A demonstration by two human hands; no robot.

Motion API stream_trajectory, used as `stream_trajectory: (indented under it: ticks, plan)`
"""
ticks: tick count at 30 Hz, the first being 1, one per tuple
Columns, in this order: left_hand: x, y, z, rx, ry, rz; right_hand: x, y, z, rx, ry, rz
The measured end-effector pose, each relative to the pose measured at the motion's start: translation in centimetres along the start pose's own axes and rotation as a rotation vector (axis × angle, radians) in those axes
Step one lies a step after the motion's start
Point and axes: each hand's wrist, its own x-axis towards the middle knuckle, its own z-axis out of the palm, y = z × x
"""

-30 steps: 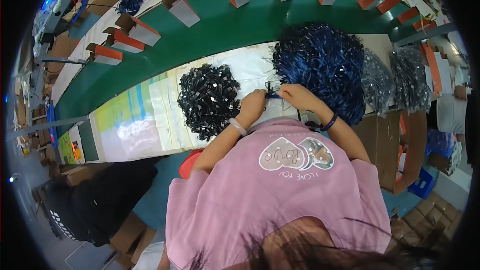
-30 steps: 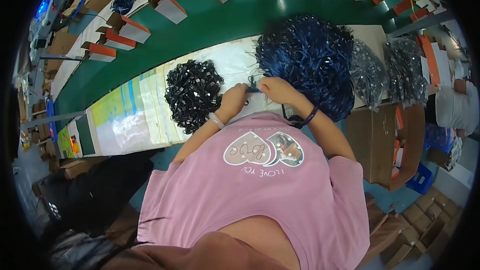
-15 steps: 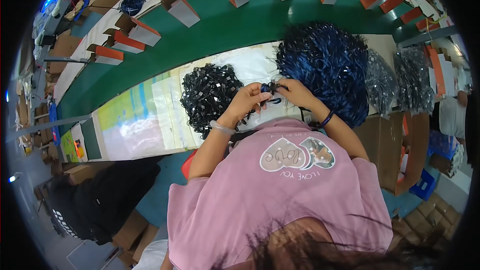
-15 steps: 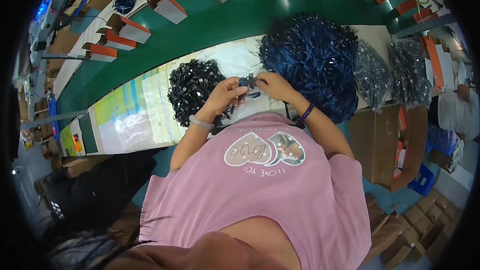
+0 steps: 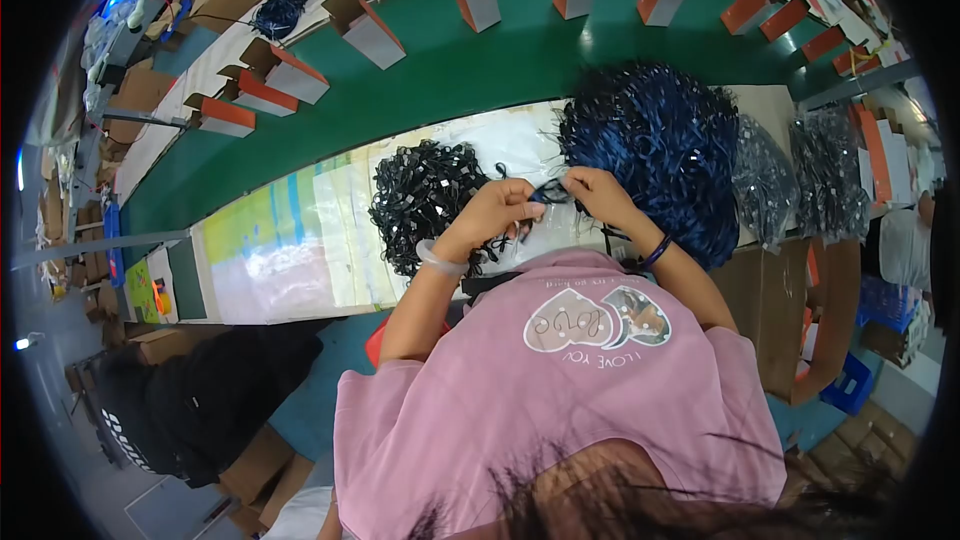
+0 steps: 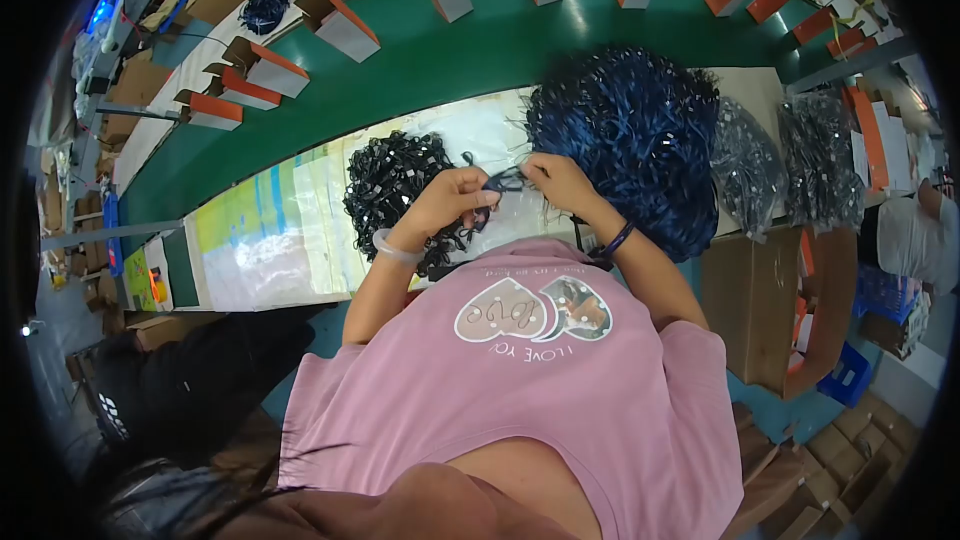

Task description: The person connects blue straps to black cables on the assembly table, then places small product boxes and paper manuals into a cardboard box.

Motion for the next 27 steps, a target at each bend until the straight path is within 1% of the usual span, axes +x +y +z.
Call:
stream_trajectory:
  ticks: [1,2,3,4,5,7,8,10,11,13,14,16,17,19,20,21,23,24,25,26,27]
  plan:
    - [-0.4,1.0,0.4,-0.095,-0.020,0.013,0.0,-0.2,0.0,-0.001,0.003,-0.004]
    - [-0.2,1.0,0.4,-0.145,0.040,0.044,-0.2,-0.4,0.2,-0.001,-0.023,-0.040]
    - [0.2,0.8,0.4,-0.174,0.165,0.074,-0.6,-0.6,0.5,-0.001,-0.050,-0.078]
    - [0.8,0.3,0.4,-0.202,0.290,0.105,-1.0,-1.5,0.5,-0.115,-0.087,-0.136]
    - [1.4,-0.2,0.3,-0.203,0.412,0.133,-1.3,-1.8,0.8,-0.102,-0.148,-0.180]
    - [1.8,-1.1,0.8,0.087,0.580,0.212,-1.9,-3.9,0.5,-0.065,-0.266,-0.254]
    - [1.2,-0.3,1.0,0.530,0.583,0.238,-1.8,-4.8,-0.2,-0.065,-0.260,-0.259]
    - [0.8,-0.3,0.7,0.956,0.347,0.469,-1.2,-5.8,-1.4,-0.095,-0.212,-0.360]
    - [0.5,0.2,0.9,0.717,0.097,0.321,-0.5,-5.6,-1.9,-0.018,-0.139,-0.336]
    - [0.4,0.7,1.3,-0.159,-0.194,0.120,-0.1,-5.8,-2.7,0.003,0.013,-0.237]
    - [0.8,1.0,1.3,-0.154,-0.195,0.128,-0.2,-5.0,-2.0,-0.045,0.054,-0.265]
    - [1.4,1.4,1.4,-0.437,0.212,0.254,-1.3,-4.6,-1.0,-0.194,-0.029,-0.236]
    - [1.6,1.8,1.4,-0.274,0.338,0.266,-1.9,-5.6,-1.2,-0.216,-0.164,-0.181]
    - [1.2,1.4,0.4,0.729,0.475,0.525,-2.3,-7.2,-2.5,-0.118,-0.294,-0.299]
    - [1.1,1.4,0.0,0.836,0.323,0.511,-2.0,-7.4,-3.1,-0.029,-0.252,-0.394]
    - [0.6,1.2,-0.2,0.611,0.040,0.314,-1.6,-7.6,-3.7,-0.003,-0.167,-0.345]
    - [0.5,1.7,0.8,-0.193,-0.248,0.124,-0.6,-7.1,-4.1,0.016,-0.013,-0.250]
    - [0.3,2.0,1.4,-0.414,-0.158,0.169,-0.9,-6.9,-3.9,-0.093,-0.058,-0.213]
    - [1.0,2.2,1.7,-0.482,-0.035,0.222,-1.4,-6.9,-3.5,-0.201,-0.101,-0.175]
    - [1.6,2.3,1.7,-0.549,0.091,0.274,-1.6,-7.0,-3.2,-0.300,-0.266,-0.258]
    - [2.1,2.3,1.2,-0.286,0.159,0.270,-1.9,-7.1,-2.9,-0.223,-0.325,-0.293]
